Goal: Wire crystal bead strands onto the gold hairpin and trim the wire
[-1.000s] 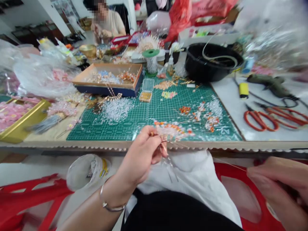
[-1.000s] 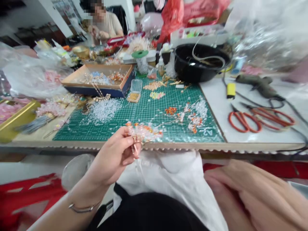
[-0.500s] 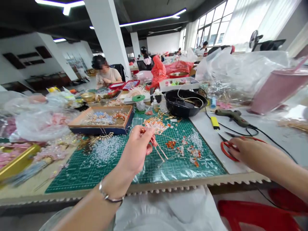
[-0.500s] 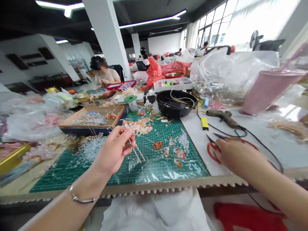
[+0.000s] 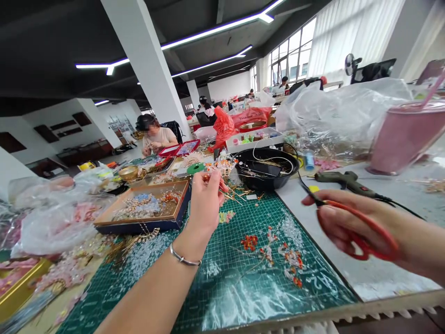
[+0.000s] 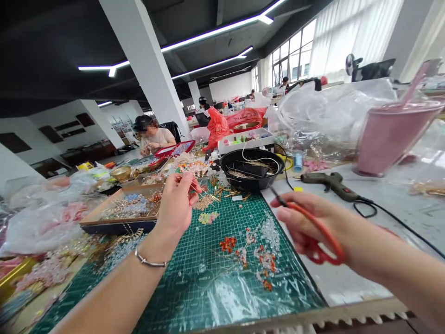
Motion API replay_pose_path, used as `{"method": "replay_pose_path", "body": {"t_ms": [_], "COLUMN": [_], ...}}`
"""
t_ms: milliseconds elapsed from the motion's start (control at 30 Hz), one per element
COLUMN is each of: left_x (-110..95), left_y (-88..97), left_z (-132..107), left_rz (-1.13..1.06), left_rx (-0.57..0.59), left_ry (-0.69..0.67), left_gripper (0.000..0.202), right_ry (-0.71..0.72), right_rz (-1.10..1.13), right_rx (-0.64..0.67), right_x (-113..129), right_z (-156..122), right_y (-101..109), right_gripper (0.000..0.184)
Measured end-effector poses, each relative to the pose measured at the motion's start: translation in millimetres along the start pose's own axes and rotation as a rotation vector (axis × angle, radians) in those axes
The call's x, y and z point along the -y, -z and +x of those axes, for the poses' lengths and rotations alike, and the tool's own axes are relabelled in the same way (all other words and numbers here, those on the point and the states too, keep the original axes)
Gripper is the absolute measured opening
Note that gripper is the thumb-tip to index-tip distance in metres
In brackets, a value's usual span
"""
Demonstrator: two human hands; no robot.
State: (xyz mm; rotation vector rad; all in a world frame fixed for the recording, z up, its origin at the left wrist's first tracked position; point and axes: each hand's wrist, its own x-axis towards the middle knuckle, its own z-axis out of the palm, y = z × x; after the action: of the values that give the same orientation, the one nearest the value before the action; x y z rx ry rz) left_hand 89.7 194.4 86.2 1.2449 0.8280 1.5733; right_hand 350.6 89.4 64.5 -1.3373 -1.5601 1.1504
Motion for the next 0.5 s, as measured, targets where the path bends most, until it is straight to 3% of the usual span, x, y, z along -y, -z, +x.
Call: {"method": "replay_pose_path", "body": {"t_ms": [67, 200, 333, 500], "left_x": [6, 16, 21, 28], "left_y": [-9.1, -24.0, -32.2, -35.8], "left_z": [7, 20, 30, 41], "left_rz": [0.006, 0.018, 0.020, 0.056], "left_rx": [0.011, 0.010, 0.012, 0.016], "left_ry": [-0.013, -0.053, -0.071, -0.054], "left_gripper": [0.024, 0.026, 0.027, 0.028], "right_ry": [0.012, 0.053, 0.087, 0.136], "right_rz": [0.137, 0.148, 0.157, 0.166], "right_rx": [0.157, 0.126, 0.075, 0.020], "right_x": [19, 28, 22, 21], "right_z": [13, 56, 90, 108], "right_y": [-21, -44, -46, -43], "right_gripper": [0.055, 0.053, 0.051, 0.051]}}
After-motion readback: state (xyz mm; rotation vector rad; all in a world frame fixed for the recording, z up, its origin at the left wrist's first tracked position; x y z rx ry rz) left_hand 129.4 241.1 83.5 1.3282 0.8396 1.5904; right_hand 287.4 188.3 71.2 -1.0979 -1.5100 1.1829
